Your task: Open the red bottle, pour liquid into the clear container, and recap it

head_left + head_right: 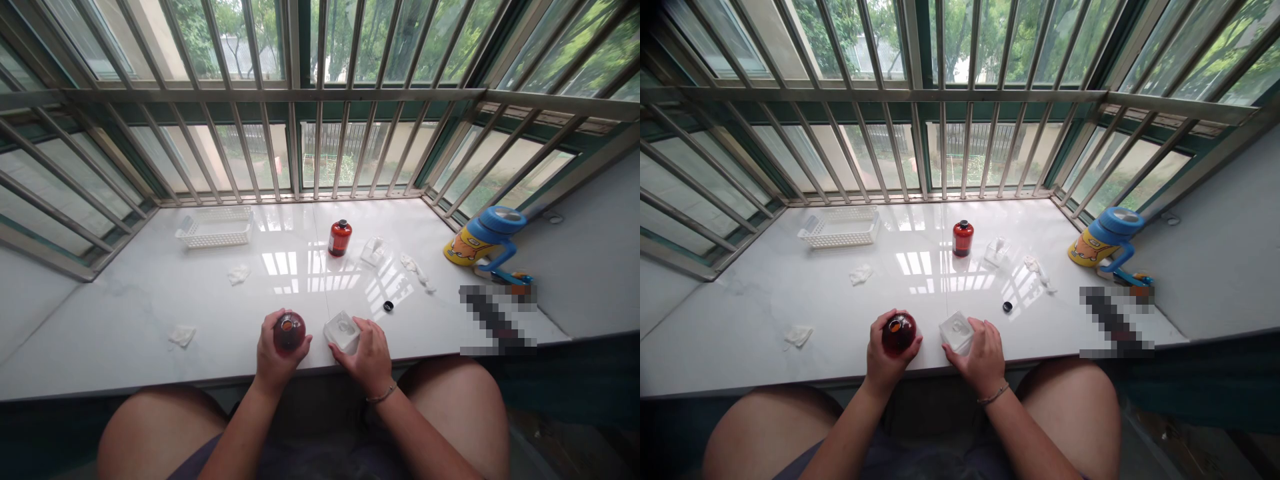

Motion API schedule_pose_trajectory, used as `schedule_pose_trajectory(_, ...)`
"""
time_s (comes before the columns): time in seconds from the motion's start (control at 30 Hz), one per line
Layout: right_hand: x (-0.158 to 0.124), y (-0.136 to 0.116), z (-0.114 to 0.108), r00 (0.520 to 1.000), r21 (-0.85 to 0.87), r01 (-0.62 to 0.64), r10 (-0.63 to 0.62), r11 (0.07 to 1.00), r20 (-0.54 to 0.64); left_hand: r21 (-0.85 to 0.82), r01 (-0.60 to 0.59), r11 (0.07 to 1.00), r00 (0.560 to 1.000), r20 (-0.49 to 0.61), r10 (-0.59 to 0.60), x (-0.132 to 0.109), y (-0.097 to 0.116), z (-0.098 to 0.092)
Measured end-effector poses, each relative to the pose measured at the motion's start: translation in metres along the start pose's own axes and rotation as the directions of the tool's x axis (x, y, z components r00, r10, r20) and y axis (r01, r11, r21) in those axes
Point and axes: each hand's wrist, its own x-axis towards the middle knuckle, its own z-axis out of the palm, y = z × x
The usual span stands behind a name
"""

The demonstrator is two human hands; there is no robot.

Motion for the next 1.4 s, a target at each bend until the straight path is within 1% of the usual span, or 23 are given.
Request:
schedule_pose_trajectory(0.2,-0.0013,0.0014,0.0004,0.999,0.015,-0.026,0.026,1.0,0.02,0.01,0.004,1.0,1.0,-0.004,-0.004,0.0002,0.0004,0.0002)
schedule_pose_trajectory(0.37,-0.001,0.0014,0.0,0.999,0.019,-0.026,0.025,0.999,0.028,0.009,-0.013,1.0,1.0,-0.013,0.014,0.0012,0.0015,0.0001)
schedule_pose_trajectory(1.17,-0.0004,0.0009,0.0,0.999,0.007,-0.02,0.02,1.0,0.027,-0.009,-0.004,1.0,1.0,-0.005,0.004,-0.0009,-0.0009,0.0002)
schedule_pose_trajectory(1.4,-0.0011,0.0008,-0.0003,0.998,0.016,-0.035,0.035,0.999,0.043,-0.013,-0.008,1.0,1.0,-0.005,0.008,-0.0008,-0.0014,0.0009)
